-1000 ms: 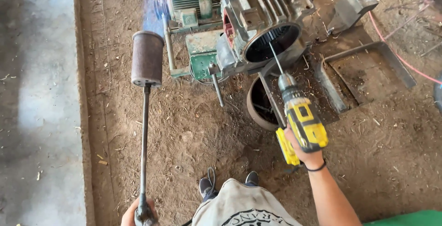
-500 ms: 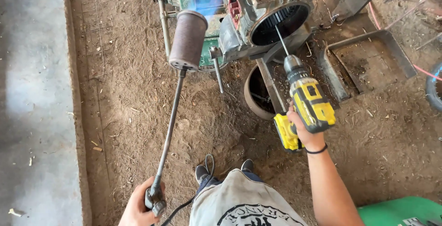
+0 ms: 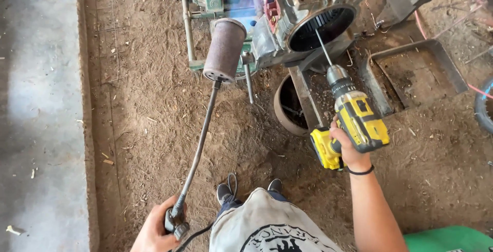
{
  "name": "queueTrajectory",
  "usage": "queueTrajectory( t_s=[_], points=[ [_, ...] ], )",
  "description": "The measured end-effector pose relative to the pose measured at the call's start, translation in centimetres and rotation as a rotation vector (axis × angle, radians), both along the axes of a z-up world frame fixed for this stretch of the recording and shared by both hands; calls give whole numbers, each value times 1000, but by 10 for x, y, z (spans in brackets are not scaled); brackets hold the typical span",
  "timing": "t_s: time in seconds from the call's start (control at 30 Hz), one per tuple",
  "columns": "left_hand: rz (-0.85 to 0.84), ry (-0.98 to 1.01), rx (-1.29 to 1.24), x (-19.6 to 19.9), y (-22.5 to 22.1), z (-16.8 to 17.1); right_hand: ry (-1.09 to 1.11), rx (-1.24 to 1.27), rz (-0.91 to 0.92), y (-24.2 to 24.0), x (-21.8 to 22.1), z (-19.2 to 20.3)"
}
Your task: Heating a motor housing with a blowtorch while drilling into it with a power drill to facilitate disassembly or repair.
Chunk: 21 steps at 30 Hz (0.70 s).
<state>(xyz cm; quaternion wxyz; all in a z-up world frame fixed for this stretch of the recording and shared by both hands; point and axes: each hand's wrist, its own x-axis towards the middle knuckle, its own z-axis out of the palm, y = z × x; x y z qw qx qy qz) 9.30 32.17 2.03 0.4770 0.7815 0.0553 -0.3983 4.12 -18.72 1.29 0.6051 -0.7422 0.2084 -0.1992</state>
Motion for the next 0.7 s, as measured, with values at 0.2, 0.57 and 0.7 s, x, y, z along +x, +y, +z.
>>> queueTrajectory(
  t_s=[0.2,0.57,0.7],
  points=[
    [78,49,59,-11,-5,11,-53,-51,27,-16,32,-31],
    [-349,-184,6,-14,38,-95,-180,-191,123,-38,5,-83],
    [-414,-221,-162,-12,19,-73,-82,-74,49,-31,34,-57]
  ],
)
